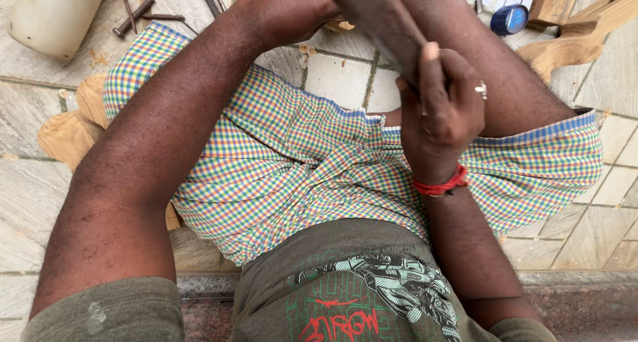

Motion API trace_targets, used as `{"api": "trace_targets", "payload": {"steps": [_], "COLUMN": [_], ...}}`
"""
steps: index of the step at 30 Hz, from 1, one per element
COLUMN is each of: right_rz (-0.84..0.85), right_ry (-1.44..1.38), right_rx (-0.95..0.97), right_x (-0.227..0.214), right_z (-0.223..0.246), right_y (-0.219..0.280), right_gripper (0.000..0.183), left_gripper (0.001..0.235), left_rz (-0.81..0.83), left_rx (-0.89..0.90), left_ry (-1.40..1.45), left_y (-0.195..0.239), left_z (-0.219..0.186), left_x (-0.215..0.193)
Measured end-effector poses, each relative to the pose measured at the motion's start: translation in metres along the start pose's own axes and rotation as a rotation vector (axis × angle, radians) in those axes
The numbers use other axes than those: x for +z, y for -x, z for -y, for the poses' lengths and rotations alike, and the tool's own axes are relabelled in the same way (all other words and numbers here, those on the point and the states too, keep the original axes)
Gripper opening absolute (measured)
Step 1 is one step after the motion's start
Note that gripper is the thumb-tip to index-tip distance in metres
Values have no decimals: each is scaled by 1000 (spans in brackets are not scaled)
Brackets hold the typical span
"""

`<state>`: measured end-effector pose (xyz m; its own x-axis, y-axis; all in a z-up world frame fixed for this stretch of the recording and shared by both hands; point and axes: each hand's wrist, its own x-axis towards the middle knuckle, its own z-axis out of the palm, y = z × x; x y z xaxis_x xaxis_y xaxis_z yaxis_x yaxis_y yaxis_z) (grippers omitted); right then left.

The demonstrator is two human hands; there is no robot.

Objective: The person carves a small wooden piece using a chisel and a wooden mallet. They hold the wood between their feet and repeatedly strike the chisel to shape the object.

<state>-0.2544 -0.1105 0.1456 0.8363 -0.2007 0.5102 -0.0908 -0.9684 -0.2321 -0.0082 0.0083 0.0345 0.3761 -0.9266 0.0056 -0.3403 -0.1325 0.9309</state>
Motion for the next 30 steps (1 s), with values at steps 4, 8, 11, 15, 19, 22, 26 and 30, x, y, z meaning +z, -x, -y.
{"api": "trace_targets", "payload": {"steps": [4, 8, 11, 15, 19, 22, 26, 30], "right_rz": [123, 38, 13, -31, -54, -45, -34, -22], "right_ry": [-3, -308, -543, -695, -808, -815, -741, -679], "right_rx": [104, 148, 292, 382, 423, 431, 387, 348], "right_x": [-3, -9, -15, -17, -12, -11, -16, -22], "right_z": [-1, -16, -34, -53, -59, -58, -58, -58], "right_y": [2, 7, 15, 28, 35, 35, 32, 31], "right_gripper": [67, 74, 68, 65, 67, 67, 66, 66], "left_gripper": [13, 10, 13, 14, 25, 19, 20, 19], "left_rz": [-60, -31, -129, -380, -551, -632, -594, -540], "left_rx": [474, 472, 348, 236, 34, 59, 56, 85], "left_ry": [-542, -745, -537, -415, -478, -428, -428, -446], "left_y": [2, 13, 21, 27, 28, 31, 34, 32], "left_z": [-10, -13, -11, -2, 5, 5, 3, -4], "left_x": [-7, -6, -6, 4, 28, 43, 47, 43]}}
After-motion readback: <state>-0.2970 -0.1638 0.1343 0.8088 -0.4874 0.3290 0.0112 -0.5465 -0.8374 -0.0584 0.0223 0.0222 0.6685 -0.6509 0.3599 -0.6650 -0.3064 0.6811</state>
